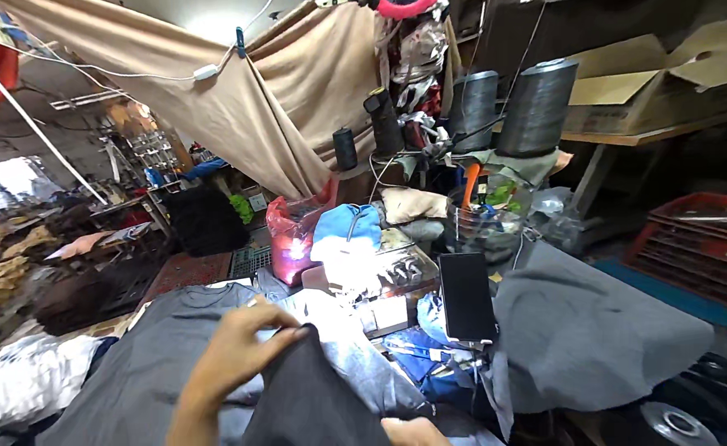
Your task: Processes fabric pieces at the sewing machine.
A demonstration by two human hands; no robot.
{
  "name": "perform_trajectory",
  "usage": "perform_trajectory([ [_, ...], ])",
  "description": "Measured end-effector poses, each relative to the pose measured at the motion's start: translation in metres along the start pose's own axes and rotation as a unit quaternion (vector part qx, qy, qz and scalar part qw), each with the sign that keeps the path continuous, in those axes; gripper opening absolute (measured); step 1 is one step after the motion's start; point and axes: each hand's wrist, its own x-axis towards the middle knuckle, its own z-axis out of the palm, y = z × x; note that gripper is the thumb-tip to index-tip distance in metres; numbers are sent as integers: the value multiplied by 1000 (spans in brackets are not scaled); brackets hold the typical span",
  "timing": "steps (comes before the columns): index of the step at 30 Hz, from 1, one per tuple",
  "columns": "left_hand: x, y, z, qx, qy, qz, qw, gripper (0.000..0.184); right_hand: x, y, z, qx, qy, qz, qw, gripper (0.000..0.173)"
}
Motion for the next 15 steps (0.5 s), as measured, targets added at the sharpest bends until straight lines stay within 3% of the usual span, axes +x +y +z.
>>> perform_trajectory([
  [3, 40, -48, 62, 25, -125, -140, 982, 26, 15, 67, 6, 73, 61, 162, 982, 19],
  [6, 53, -79, 116, -24, -140, -195, 971, 25, 24, 133, 4, 23, 91, 240, 966, 27],
  [11, 50, -88, 137, -55, -99, -189, 975, 24, 40, 144, -5, -38, 114, 230, 966, 36],
  [15, 44, -87, 132, -47, -94, -191, 976, 24, 57, 135, -4, -20, 230, 162, 959, 22],
])
